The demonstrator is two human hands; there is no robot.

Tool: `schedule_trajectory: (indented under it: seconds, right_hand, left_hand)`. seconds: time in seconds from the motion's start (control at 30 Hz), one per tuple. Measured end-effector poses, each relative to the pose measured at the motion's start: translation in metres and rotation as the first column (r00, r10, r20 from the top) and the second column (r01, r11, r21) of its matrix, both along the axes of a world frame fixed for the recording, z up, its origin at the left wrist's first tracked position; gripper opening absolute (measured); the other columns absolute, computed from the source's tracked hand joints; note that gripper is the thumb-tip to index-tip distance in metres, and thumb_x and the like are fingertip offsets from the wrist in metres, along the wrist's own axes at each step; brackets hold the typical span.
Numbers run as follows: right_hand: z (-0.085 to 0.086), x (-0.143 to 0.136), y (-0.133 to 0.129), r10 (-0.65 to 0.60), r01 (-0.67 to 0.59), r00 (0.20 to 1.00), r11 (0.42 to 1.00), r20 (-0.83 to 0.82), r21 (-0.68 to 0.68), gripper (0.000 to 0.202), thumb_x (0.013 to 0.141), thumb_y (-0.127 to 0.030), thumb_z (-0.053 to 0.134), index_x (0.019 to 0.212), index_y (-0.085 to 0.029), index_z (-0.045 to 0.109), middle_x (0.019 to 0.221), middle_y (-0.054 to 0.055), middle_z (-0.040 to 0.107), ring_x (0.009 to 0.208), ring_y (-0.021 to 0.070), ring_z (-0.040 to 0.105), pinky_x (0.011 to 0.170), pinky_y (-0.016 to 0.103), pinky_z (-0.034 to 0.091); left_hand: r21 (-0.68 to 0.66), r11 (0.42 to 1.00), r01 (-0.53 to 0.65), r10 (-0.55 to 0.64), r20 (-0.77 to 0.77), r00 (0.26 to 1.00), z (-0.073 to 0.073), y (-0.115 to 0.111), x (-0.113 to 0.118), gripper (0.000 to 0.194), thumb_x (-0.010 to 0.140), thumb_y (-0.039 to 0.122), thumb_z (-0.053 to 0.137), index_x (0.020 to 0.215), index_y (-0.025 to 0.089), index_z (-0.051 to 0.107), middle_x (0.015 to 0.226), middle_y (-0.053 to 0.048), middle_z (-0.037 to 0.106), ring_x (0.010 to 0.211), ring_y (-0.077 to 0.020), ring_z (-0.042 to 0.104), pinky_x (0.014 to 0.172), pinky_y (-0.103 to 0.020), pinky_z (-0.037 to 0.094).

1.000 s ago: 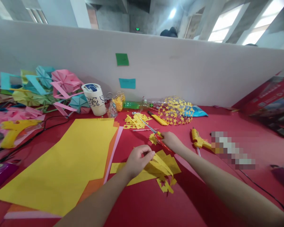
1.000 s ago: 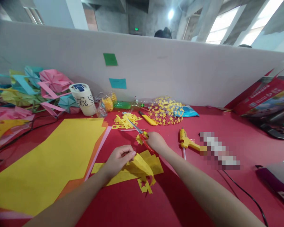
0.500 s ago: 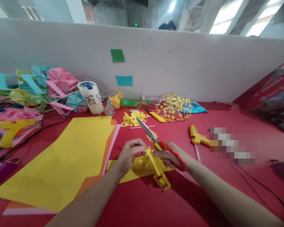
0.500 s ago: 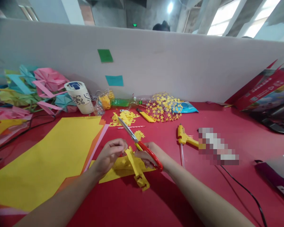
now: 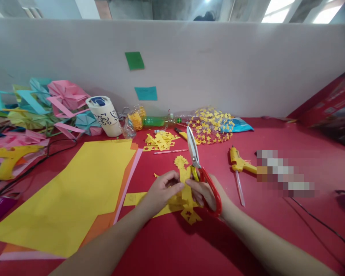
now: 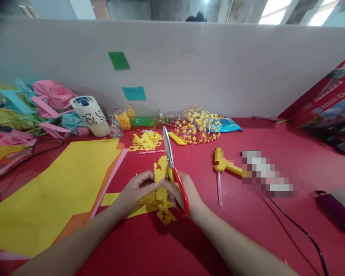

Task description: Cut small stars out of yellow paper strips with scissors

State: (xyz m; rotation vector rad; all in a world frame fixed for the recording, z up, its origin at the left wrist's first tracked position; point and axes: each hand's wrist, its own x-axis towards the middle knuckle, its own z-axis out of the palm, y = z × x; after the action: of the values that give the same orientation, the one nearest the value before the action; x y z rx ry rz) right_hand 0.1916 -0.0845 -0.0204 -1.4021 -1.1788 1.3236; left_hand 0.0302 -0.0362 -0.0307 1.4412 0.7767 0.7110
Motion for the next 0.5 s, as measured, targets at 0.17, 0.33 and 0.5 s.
schedule_trajectory:
  seconds: [0.17,0.33,0.5]
  right_hand:
    - [0.007,-0.004,-0.002,-0.034,0.034,0.997,0.999,0.064,0.001,0.022,0.073,-0.036,0.057,0.06,-0.022,0.044,0.034,-0.009,0.041,0.031,0.0092,0.04,0.037,0.02,0.032]
    - [0.002,-0.001,0.004,-0.07,0.073,0.991,0.997,0.116,-0.021,0.021,0.074,-0.03,0.053,0.059,-0.022,0.042,0.035,-0.009,0.041,0.03,0.0079,0.039,0.034,0.018,0.029]
    - [-0.002,-0.001,0.005,-0.026,0.028,0.99,1.0,0.139,-0.014,0.023,0.075,-0.031,0.051,0.058,-0.022,0.037,0.039,-0.008,0.042,0.032,0.0078,0.039,0.035,0.019,0.031]
  left_hand:
    - [0.015,1.0,0.018,-0.017,-0.057,0.998,0.002,0.001,-0.001,0.019,0.081,0.032,0.058,0.074,0.017,0.048,0.069,0.003,0.045,0.067,-0.0113,0.042,0.064,-0.024,0.035]
    - [0.056,0.997,0.061,-0.061,0.001,0.998,0.033,0.003,-0.017,0.012,0.083,0.029,0.056,0.08,0.017,0.055,0.075,0.001,0.054,0.071,-0.0124,0.051,0.07,-0.026,0.041]
    - [0.218,0.945,0.244,-0.2,-0.207,0.958,0.07,-0.009,-0.023,0.015,0.085,0.031,0.054,0.078,0.018,0.057,0.075,0.0,0.055,0.072,-0.0136,0.051,0.069,-0.026,0.04]
